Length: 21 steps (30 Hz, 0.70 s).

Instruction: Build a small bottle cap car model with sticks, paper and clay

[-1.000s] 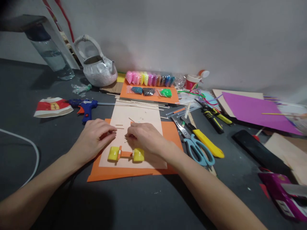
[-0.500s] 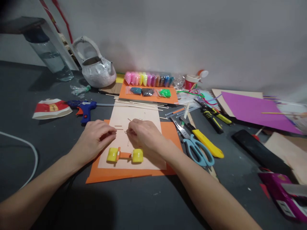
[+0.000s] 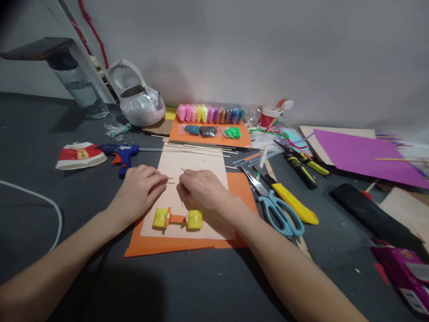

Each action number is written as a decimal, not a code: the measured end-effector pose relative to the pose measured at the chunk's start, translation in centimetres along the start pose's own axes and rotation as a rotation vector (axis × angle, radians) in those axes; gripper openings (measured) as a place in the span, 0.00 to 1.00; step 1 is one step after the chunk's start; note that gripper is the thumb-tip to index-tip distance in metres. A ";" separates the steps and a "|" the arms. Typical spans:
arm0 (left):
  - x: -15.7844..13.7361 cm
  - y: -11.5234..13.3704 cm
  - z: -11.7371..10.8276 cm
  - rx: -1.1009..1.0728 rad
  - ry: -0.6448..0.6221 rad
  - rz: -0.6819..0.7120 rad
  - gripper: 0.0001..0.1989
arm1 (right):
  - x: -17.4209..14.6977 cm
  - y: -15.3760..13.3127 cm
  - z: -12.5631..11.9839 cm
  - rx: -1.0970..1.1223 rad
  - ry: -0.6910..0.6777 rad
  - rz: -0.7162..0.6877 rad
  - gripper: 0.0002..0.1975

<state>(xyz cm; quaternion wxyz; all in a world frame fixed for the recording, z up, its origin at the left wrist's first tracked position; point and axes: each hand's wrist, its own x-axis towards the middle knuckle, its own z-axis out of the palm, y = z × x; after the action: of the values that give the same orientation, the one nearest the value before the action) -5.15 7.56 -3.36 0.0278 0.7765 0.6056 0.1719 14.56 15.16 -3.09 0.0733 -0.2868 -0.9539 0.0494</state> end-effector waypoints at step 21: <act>-1.0 -0.1 -1.5 -0.323 0.070 -0.219 0.08 | -2.0 3.8 -4.9 0.261 0.237 0.154 0.06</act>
<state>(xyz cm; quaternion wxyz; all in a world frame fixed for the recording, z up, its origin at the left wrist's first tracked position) -5.91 6.34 -2.20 0.1496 0.6851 0.6515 0.2897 19.12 17.41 1.04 0.2178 -0.3507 -0.8994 0.1438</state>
